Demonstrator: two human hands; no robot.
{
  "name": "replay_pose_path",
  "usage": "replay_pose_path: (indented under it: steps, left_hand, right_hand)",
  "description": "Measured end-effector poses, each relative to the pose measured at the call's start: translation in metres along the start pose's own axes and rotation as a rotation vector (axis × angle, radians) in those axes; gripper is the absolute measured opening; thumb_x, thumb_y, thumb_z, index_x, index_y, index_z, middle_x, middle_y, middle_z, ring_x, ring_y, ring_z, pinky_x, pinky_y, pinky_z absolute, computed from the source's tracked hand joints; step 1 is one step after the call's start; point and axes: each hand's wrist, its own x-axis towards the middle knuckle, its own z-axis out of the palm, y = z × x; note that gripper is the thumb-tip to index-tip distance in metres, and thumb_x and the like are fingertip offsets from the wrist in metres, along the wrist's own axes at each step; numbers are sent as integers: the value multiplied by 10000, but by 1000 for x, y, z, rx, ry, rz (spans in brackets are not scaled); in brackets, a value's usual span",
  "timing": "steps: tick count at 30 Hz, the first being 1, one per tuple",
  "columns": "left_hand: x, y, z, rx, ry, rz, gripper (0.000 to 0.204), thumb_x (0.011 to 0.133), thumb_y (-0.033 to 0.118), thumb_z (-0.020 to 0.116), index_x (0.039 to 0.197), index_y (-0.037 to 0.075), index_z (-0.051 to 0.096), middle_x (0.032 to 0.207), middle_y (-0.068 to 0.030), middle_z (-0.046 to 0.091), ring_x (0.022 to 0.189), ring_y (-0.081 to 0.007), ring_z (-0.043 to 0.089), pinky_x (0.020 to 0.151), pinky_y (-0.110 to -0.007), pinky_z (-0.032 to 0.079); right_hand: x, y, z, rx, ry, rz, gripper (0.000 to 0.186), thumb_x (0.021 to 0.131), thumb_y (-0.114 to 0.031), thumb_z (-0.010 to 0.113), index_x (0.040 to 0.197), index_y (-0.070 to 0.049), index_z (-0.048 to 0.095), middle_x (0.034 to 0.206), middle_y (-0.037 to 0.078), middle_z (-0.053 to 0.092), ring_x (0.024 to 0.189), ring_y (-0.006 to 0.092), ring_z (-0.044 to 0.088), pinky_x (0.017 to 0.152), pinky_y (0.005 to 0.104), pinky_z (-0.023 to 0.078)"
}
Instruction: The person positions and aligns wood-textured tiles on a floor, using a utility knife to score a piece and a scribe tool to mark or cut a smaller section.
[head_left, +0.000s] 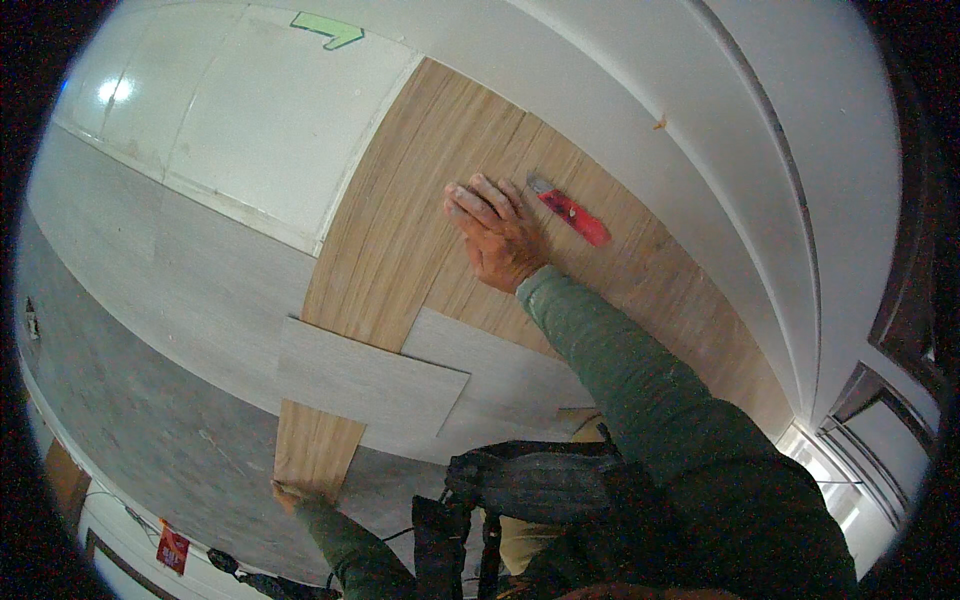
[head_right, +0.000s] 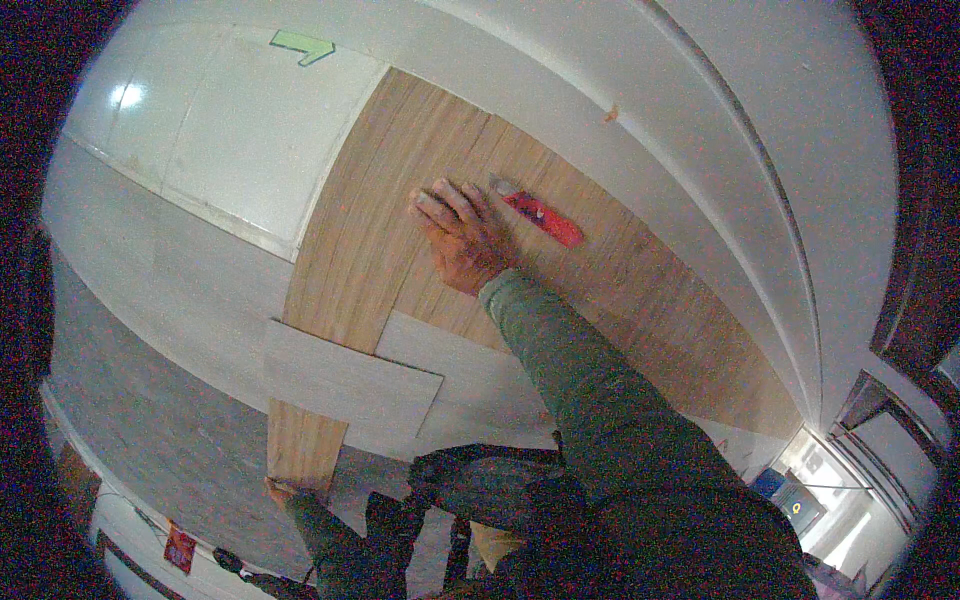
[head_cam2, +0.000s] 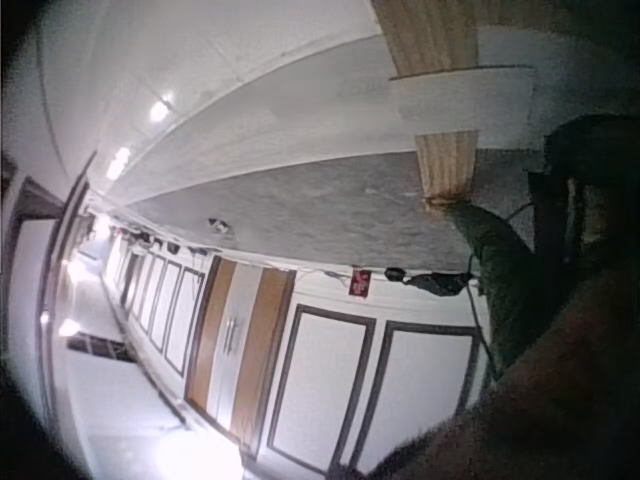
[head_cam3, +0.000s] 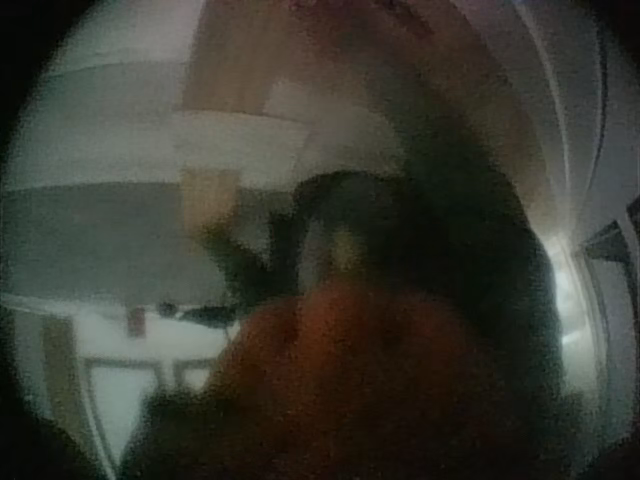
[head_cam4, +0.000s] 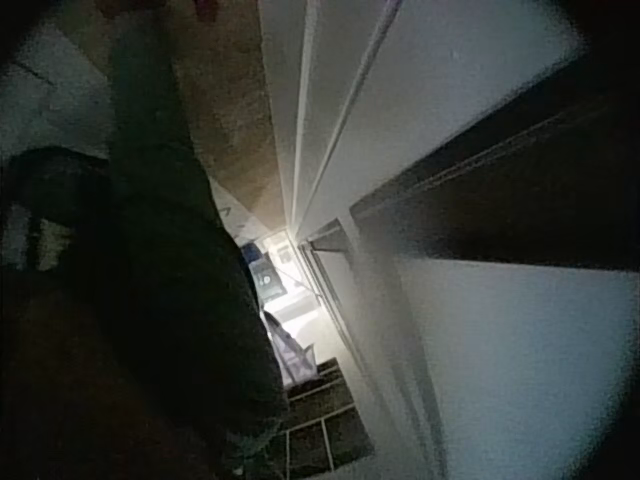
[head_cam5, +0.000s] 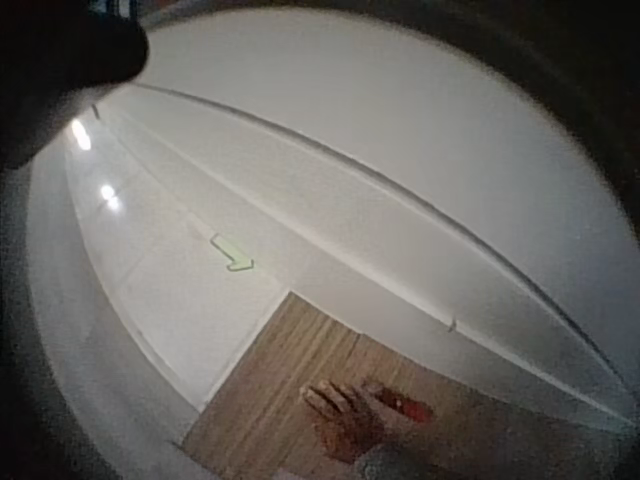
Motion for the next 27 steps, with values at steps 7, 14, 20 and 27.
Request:
replay_pose_path:
  steps: [7,14,20,27]
  left_hand:
    - [-21,-30,23,86,-28,279,716,821,550,605,1377,132,435,1412,-111,400,1246,-332,409,985,-523,362]
    - [-27,-18,17,81,-92,309,753,838,552,570,1420,111,389,1461,-121,367,1301,-333,380,1027,-520,334]
    - [-35,-10,37,41,85,167,788,833,544,576,1435,82,365,1479,-144,348,1302,-357,397,1036,-543,323]
    - [-9,-28,26,334,98,253,792,832,558,566,1432,85,359,1473,-143,355,1307,-363,387,1017,-558,339]
  right_hand:
    - [-8,11,3,-22,-7,-4,420,824,-151,583,1242,-110,574,1401,14,454,1334,258,351,1118,463,288]
    - [-3,5,3,26,17,2,423,819,-144,582,1239,-102,575,1398,20,459,1331,267,355,1116,467,290]
    - [-3,7,2,48,32,3,421,812,-139,581,1230,-95,576,1381,27,470,1321,273,364,1114,476,292]
    - [-3,10,-3,-6,86,-21,450,735,-173,616,1178,-101,618,1332,28,501,1293,276,394,1078,500,330]
